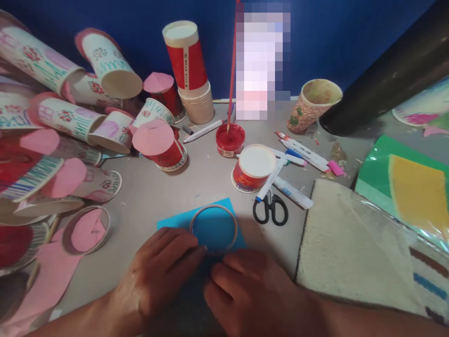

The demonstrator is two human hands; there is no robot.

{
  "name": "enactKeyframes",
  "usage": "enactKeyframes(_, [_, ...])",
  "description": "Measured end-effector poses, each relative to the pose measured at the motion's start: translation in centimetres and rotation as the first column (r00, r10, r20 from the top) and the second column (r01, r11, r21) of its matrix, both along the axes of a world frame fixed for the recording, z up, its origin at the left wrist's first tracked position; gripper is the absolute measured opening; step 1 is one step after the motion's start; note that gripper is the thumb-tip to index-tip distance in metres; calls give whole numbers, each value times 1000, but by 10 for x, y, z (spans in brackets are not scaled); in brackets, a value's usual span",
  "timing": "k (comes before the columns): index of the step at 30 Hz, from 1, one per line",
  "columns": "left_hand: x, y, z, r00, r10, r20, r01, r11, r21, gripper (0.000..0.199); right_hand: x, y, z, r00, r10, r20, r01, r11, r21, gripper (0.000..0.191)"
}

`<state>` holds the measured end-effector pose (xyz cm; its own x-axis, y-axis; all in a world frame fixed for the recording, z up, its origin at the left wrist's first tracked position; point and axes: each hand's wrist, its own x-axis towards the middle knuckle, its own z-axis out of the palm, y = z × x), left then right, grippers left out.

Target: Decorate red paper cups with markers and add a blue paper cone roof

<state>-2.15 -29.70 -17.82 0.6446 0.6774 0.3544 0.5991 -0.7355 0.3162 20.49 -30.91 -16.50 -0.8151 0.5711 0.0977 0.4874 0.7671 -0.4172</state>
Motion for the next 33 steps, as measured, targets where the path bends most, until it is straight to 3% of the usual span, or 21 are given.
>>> enactKeyframes(5, [-1,0,4,1000,10,-10,-10,1000,11,30,4,-4,-7,998,10,-58,-11,1000,-24,11])
enactKeyframes(12, [-4,0,0,1000,10,-28,-10,1000,-4,22,3,1,0,1000,28,-6,-28,999,-22,12])
enactKeyframes(19, [-6,-3,-6,999,-23,-32,24,1000,17,26,2,1,-6,997,71,29,-72,996,56,8])
enactKeyframes(33, [-2,-2,-9,999,-6,-37,12,989,150,17,-6,6,-27,999,44,-18,-39,973,228,14])
